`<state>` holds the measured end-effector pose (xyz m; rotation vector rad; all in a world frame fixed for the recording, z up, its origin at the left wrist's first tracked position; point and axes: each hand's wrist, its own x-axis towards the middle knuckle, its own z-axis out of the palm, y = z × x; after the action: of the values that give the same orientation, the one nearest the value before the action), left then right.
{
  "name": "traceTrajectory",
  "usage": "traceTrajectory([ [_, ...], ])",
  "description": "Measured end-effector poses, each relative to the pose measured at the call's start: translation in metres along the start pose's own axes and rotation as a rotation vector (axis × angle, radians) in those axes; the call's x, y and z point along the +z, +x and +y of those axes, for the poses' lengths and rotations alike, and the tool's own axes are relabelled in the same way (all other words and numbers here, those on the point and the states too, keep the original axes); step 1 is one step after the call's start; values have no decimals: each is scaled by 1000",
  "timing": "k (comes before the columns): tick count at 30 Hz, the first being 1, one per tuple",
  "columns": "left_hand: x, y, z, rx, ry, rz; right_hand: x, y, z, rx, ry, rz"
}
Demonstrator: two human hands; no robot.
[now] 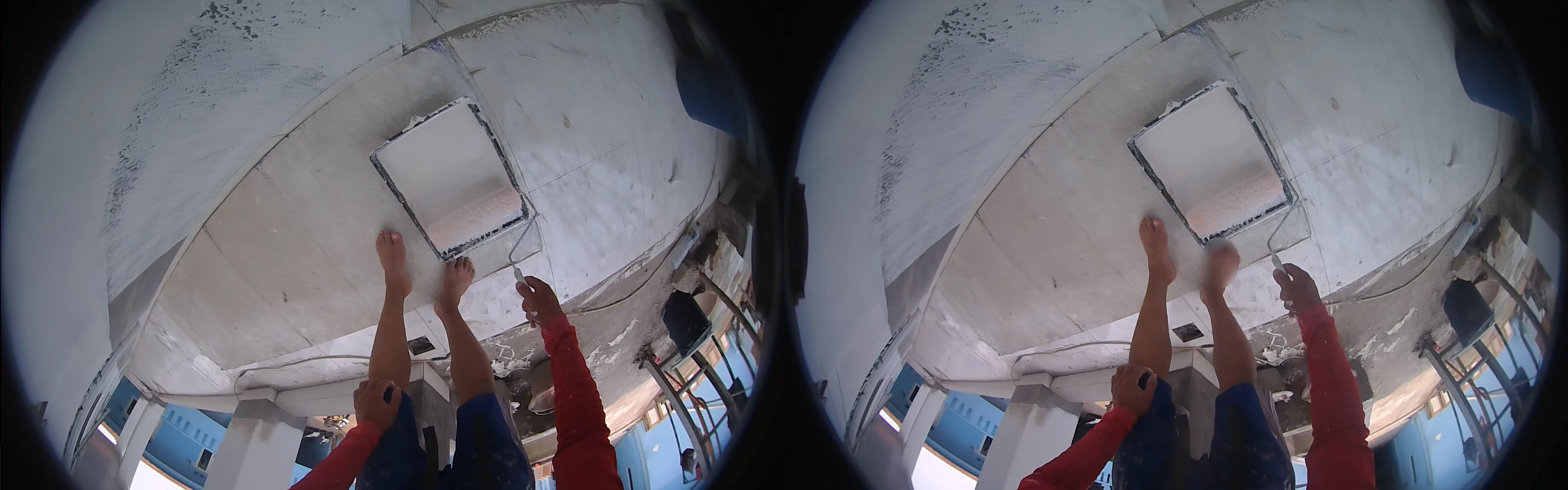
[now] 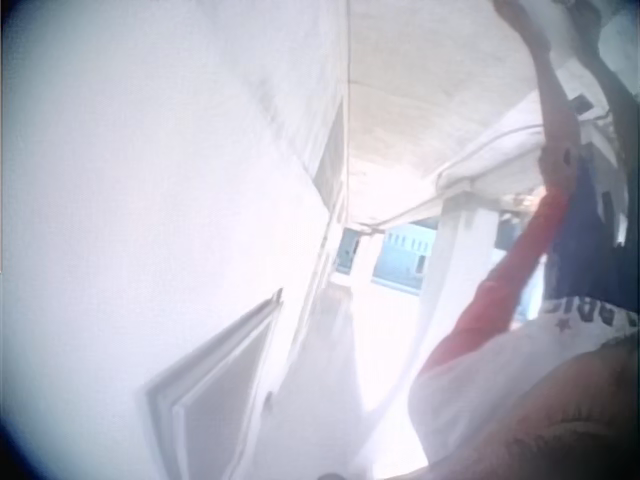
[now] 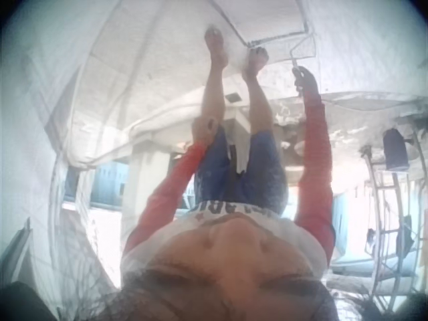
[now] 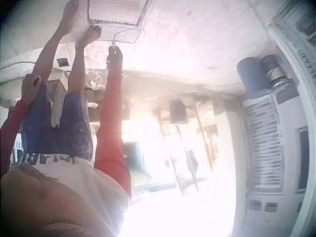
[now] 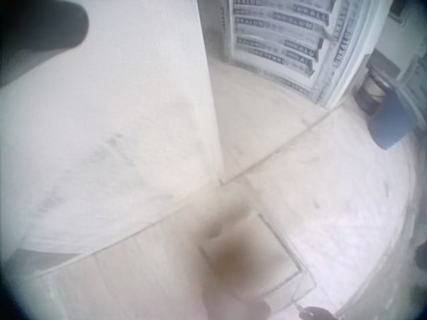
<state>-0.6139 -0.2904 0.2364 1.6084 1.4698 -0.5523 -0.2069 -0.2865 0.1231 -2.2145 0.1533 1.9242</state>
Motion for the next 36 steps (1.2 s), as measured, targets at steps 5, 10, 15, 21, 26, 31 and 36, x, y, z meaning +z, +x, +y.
traceTrajectory([
  [5, 5, -2, 3, -2, 17, 0, 9, 11, -6, 18, 21, 7],
  [10, 1, -3, -7, 59, -202, 214, 18, 32, -46, -160, 23, 10],
  [15, -27, -73, -78, -384, -299, 147, -2, -9, 10, 27, 18, -12],
  [21, -38, -106, -72, -322, -5, -667, 11, 18, -31, -57, 17, -24],
  [26, -72, -64, 19, -378, 43, -726, 9, 4, -23, -50, 6, -1],
  [31, -22, -67, 7, -569, 75, -564, -5, 8, 28, -17, 13, -18],
  [36, -31, -60, 16, -618, 35, -527, 11, 23, -35, -81, 67, -69],
])
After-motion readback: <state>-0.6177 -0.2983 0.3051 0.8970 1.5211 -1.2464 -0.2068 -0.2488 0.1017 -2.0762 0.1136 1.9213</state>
